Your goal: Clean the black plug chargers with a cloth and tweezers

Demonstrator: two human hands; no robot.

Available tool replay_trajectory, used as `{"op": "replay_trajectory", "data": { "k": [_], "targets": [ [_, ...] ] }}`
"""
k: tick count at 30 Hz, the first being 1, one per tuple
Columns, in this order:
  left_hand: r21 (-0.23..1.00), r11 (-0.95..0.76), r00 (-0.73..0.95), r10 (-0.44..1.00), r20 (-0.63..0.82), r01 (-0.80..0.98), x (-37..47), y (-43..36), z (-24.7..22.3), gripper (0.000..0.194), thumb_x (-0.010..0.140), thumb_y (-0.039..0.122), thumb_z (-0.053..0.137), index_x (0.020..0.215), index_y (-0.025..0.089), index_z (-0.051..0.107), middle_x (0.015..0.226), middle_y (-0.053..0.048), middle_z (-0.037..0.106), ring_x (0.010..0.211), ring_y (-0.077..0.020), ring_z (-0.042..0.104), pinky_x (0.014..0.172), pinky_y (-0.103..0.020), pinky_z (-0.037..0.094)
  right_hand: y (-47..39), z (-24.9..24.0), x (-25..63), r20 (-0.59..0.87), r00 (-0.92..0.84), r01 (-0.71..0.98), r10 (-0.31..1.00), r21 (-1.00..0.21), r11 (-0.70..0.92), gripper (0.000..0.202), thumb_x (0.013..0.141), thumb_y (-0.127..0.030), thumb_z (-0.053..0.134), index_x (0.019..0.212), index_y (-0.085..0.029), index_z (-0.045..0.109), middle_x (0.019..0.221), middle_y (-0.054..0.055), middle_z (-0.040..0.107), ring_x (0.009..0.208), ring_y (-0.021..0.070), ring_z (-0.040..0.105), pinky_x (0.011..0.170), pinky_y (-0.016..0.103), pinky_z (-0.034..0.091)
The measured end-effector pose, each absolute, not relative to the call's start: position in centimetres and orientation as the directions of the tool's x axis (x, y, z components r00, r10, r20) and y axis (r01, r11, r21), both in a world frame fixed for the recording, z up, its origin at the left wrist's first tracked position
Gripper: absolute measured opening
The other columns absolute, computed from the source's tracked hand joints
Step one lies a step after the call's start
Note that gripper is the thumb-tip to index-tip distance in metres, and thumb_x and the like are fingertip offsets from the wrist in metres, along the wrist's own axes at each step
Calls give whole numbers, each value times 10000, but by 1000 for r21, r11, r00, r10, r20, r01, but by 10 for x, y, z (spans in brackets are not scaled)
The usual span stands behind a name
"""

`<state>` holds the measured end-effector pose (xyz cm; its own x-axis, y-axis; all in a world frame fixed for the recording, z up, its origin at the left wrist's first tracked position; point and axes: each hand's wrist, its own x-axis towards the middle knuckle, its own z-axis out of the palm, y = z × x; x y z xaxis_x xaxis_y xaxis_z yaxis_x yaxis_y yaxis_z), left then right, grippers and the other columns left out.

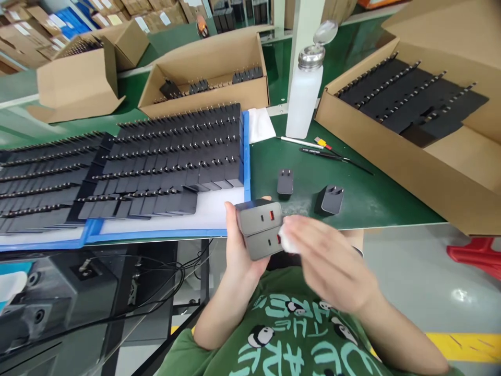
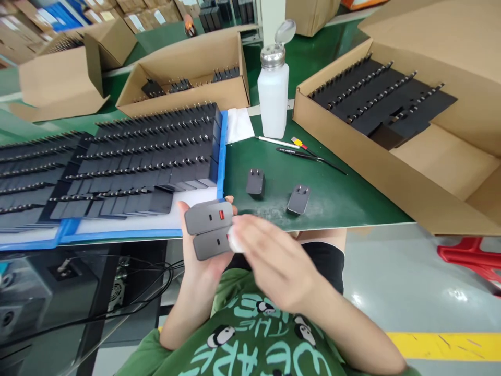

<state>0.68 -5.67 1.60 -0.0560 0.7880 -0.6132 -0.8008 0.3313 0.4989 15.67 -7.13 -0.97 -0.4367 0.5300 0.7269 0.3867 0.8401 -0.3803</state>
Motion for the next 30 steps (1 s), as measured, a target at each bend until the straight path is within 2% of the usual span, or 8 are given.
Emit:
{"op": "replay_trajectory", "data": {
  "k": [3,6,8,11,13,17,21,30],
  "targets": [
    [677,257,-39,920,-389,-690,-6,-58,-2,735,651,821,708,993,172,728,783,-33,657,606,-155,612,528,-260,514,-46,-20,176,665,-411,547,624,-368,752,486,855,86,543,1318,-47,606,1281,199,684,1271,272,631,1071,435,585],
    [888,15,-75,996,-56,-460,-19,-58,-13,748,663,819,703,1098,211,725,867,-37,658,668,-150,615,578,-249,510,-33,-9,187,542,-432,659,721,-356,662,493,909,-7,539,1391,-108,563,1496,209,524,1472,365,409,1146,580,474],
    [935,-114,-79,993,93,-337,-25,-57,-15,765,583,769,799,1116,224,736,884,-35,666,705,-148,612,614,-236,501,-37,6,185,501,-404,617,766,-469,632,501,969,-146,539,1468,-153,491,1565,188,445,1517,380,319,1165,622,424],
    [941,-227,-54,974,220,-250,-28,-53,-12,840,360,601,958,1092,238,763,907,-31,689,796,-169,632,713,-237,512,-52,27,174,404,-432,429,807,-695,577,702,945,-432,638,1555,-222,362,1488,149,531,1371,293,524,1079,459,553],
    [927,-319,-18,947,322,-194,-26,-51,-12,894,324,606,948,1121,252,755,942,-38,695,849,-189,652,765,-255,530,-60,31,166,337,-446,372,829,-773,514,803,852,-465,754,1543,-278,389,1402,115,596,1254,258,612,966,366,617],
    [873,-422,-63,906,420,-244,-18,-51,-16,1151,373,820,773,1379,298,572,1099,-70,640,832,-204,704,712,-290,585,-59,19,168,177,-299,61,938,-977,204,549,824,-447,789,1338,-349,626,1289,68,673,1119,253,693,842,338,642],
    [811,-515,-125,856,501,-276,-11,-52,-17,1228,382,897,679,1441,313,463,1124,-74,593,721,-189,718,589,-299,606,-53,-1,183,-54,-295,-421,954,-889,-180,493,905,-650,584,1223,-293,704,1094,79,770,942,274,756,788,419,654],
    [727,-680,-122,732,670,-91,-6,-49,-15,1231,411,864,762,1453,316,404,1052,-48,581,689,-183,713,590,-332,645,-64,-8,185,-2,-332,-515,943,-837,-183,489,913,-633,581,1228,-279,703,1110,90,764,960,256,729,783,403,636]
  ]
}}
